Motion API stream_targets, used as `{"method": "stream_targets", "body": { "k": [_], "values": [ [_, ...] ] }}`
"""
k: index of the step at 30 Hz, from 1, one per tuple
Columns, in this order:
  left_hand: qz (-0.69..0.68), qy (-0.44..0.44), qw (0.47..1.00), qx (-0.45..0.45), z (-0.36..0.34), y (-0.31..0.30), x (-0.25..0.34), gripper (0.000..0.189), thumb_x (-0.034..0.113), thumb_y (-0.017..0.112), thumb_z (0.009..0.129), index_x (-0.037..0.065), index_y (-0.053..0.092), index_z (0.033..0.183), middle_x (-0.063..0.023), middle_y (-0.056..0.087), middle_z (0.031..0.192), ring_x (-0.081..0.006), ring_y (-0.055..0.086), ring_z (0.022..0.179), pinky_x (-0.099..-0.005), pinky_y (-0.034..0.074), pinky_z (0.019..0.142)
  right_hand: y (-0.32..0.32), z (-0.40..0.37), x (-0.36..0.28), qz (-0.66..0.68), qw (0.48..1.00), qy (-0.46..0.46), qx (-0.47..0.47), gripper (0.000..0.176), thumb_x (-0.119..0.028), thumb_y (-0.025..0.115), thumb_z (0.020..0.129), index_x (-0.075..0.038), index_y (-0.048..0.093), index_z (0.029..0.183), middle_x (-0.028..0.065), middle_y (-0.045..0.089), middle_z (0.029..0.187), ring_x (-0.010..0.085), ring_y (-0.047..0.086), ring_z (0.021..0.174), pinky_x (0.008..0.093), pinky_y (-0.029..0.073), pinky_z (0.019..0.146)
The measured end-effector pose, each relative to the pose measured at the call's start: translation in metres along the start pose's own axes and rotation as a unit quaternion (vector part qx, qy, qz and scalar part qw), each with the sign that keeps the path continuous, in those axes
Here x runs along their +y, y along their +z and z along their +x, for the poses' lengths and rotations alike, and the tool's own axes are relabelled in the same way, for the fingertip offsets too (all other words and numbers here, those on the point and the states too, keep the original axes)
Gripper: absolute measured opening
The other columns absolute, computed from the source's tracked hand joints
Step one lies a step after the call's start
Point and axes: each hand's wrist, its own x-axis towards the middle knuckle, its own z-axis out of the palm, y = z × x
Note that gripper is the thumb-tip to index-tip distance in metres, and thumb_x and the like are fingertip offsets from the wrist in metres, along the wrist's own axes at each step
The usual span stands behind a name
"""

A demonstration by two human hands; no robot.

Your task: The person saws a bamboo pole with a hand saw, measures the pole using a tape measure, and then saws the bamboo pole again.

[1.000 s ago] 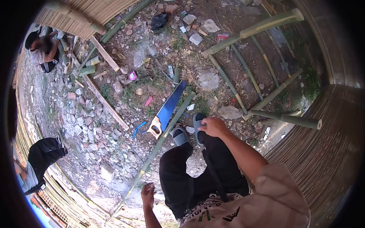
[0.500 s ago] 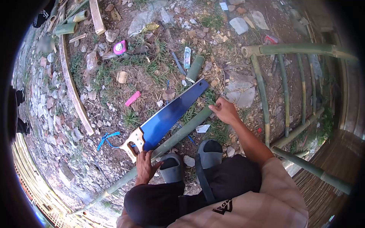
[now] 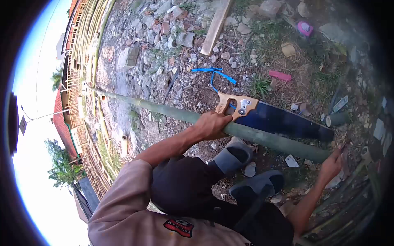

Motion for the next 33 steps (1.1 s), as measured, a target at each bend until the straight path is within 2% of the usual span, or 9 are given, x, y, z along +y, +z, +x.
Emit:
{"method": "stream_targets", "body": {
  "k": [4, 6, 11, 14, 18, 22, 27, 30, 33],
  "values": [
    [-0.009, -0.021, 1.000, -0.008, 0.005, -0.010, 0.005, 0.032, 0.030, 0.076, 0.076, 0.011, 0.065, 0.101, -0.0130, 0.071, 0.081, -0.0359, 0.072, 0.079, -0.0491, 0.057, 0.071, -0.002, 0.043, 0.031, 0.048, 0.997, 0.045, -0.042, 0.069, -0.059, 0.049, 0.099, 0.005, 0.070, 0.114, 0.0246, 0.070, 0.112, 0.0412, 0.066, 0.098, 0.0465, 0.047, 0.091],
    [-0.025, -0.005, 1.000, 0.004, -0.003, -0.013, 0.013, 0.032, 0.030, 0.075, 0.077, 0.011, 0.065, 0.100, -0.0138, 0.071, 0.080, -0.0366, 0.072, 0.078, -0.0492, 0.057, 0.071, -0.001, 0.055, 0.041, 0.014, 0.998, -0.023, 0.057, 0.066, -0.057, 0.051, 0.099, 0.005, 0.070, 0.115, 0.0254, 0.069, 0.115, 0.0397, 0.066, 0.099, 0.0450, 0.048, 0.090],
    [-0.086, 0.034, 0.995, -0.048, -0.017, -0.011, 0.025, 0.032, 0.032, 0.074, 0.079, 0.007, 0.066, 0.098, -0.0163, 0.071, 0.079, -0.0386, 0.071, 0.078, -0.0519, 0.056, 0.074, -0.033, 0.040, 0.024, 0.077, 0.983, 0.161, -0.033, 0.056, -0.047, 0.059, 0.098, 0.002, 0.068, 0.124, 0.0185, 0.070, 0.109, 0.0276, 0.067, 0.090, 0.0399, 0.052, 0.080],
    [-0.071, 0.066, 0.995, 0.003, -0.038, 0.000, 0.018, 0.036, 0.037, 0.075, 0.080, 0.008, 0.065, 0.099, -0.0167, 0.070, 0.077, -0.0392, 0.071, 0.078, -0.0518, 0.056, 0.073, -0.038, 0.033, 0.043, 0.184, 0.976, 0.110, -0.037, 0.053, -0.051, 0.057, 0.099, 0.001, 0.070, 0.096, 0.0060, 0.063, 0.073, 0.0179, 0.058, 0.056, 0.0353, 0.043, 0.050],
    [-0.034, 0.019, 0.998, 0.049, -0.041, -0.018, -0.011, 0.040, 0.034, 0.081, 0.077, 0.011, 0.060, 0.102, -0.0165, 0.068, 0.084, -0.0396, 0.069, 0.079, -0.0513, 0.054, 0.068, 0.006, -0.020, -0.002, 0.189, 0.973, -0.019, 0.135, 0.061, -0.049, 0.050, 0.103, 0.007, 0.065, 0.084, 0.0105, 0.064, 0.075, 0.0237, 0.058, 0.068, 0.0428, 0.046, 0.069],
    [0.036, -0.019, 0.981, 0.192, -0.031, -0.030, -0.062, 0.038, 0.025, 0.084, 0.072, 0.011, 0.062, 0.100, -0.0119, 0.066, 0.084, -0.0369, 0.067, 0.083, -0.0488, 0.051, 0.077, 0.011, -0.069, -0.108, 0.352, 0.933, -0.026, -0.068, 0.061, -0.054, 0.042, 0.105, 0.001, 0.063, 0.090, 0.0082, 0.061, 0.072, 0.0174, 0.063, 0.067, 0.0348, 0.054, 0.062],
    [0.040, -0.034, 0.965, 0.258, 0.001, -0.045, -0.073, 0.047, 0.027, 0.091, 0.065, 0.008, 0.065, 0.099, -0.0131, 0.067, 0.087, -0.0365, 0.067, 0.083, -0.0473, 0.052, 0.075, 0.054, -0.057, -0.085, 0.252, 0.953, -0.168, 0.011, 0.055, -0.050, 0.042, 0.106, -0.001, 0.055, 0.128, 0.0084, 0.065, 0.096, 0.0216, 0.067, 0.094, 0.0393, 0.056, 0.083],
    [0.013, -0.061, 0.967, 0.247, 0.012, -0.056, -0.070, 0.054, 0.031, 0.095, 0.062, 0.003, 0.066, 0.098, -0.0148, 0.070, 0.091, -0.0347, 0.069, 0.082, -0.0447, 0.052, 0.073, 0.076, -0.053, -0.086, 0.238, 0.932, -0.267, 0.063, 0.072, -0.042, 0.058, 0.102, 0.000, 0.027, 0.151, 0.0128, 0.065, 0.100, 0.0289, 0.066, 0.099, 0.0439, 0.051, 0.091],
    [-0.038, -0.109, 0.973, 0.200, 0.018, -0.065, -0.070, 0.058, 0.031, 0.097, 0.058, 0.003, 0.065, 0.097, -0.0148, 0.070, 0.083, -0.0328, 0.068, 0.077, -0.0440, 0.052, 0.071, 0.090, -0.037, -0.084, 0.186, 0.929, -0.306, -0.095, 0.125, -0.023, 0.084, 0.081, 0.002, -0.013, 0.156, 0.0228, 0.067, 0.105, 0.0386, 0.066, 0.098, 0.0472, 0.051, 0.090]
  ]
}}
